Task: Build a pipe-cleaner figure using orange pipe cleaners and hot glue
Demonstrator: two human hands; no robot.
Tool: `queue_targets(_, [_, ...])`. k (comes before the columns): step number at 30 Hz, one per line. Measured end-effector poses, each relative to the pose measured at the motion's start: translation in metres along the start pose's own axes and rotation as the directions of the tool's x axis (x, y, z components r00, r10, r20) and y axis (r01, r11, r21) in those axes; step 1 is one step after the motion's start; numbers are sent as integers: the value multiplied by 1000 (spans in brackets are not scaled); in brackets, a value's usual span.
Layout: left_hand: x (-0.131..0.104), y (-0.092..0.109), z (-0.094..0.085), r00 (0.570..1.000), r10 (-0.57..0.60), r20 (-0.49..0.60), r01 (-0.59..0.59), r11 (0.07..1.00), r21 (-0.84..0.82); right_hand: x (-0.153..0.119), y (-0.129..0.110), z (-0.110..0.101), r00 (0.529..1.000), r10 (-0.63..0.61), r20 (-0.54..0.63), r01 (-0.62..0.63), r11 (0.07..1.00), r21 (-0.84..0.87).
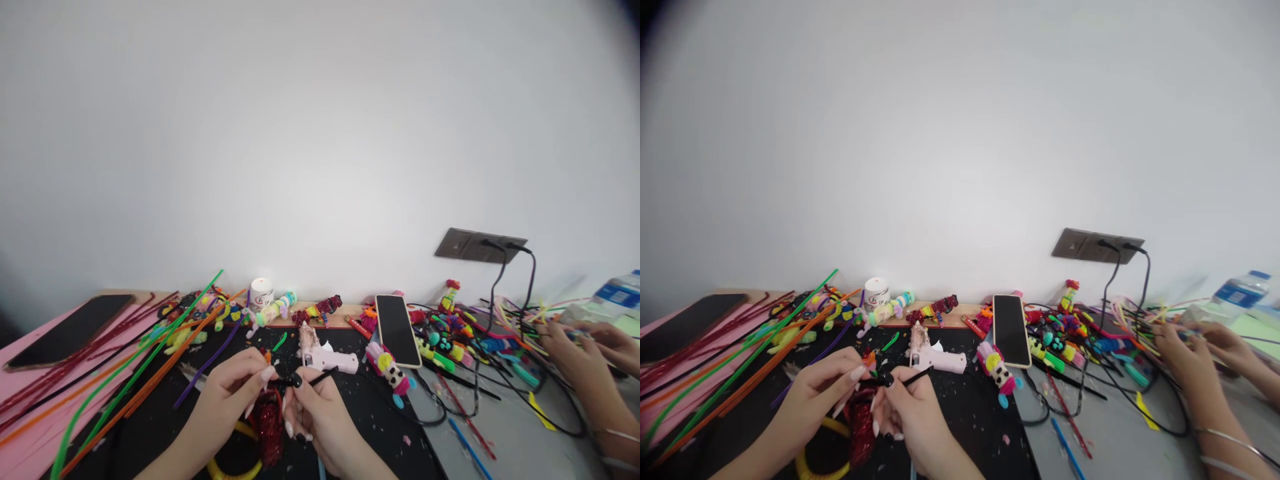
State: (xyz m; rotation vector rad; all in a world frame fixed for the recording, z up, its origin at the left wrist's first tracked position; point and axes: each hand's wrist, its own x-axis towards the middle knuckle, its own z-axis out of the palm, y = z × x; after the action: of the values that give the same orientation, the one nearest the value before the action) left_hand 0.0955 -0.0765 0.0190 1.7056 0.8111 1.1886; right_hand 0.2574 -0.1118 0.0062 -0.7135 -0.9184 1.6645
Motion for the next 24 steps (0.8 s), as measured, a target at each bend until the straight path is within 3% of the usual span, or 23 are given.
queue_targets(6, [1,1,-1,981,139,134,-168,959,229,0,-3,0,996,-14,-85,1,988,-154])
queue_targets(11, [-4,-1,0,961,189,204,-244,926,288,-4,-2,-1,984,-169,-57,129,892,-434])
queue_targets(19, [-3,4,-1,977,184,110,-209,928,308,1,-3,-2,975,-38,-217,-17,968,-249])
queue_targets(24, [-3,6,0,957,254,141,-288,890,355,2,-6,-4,981,-38,-188,-20,954,-298])
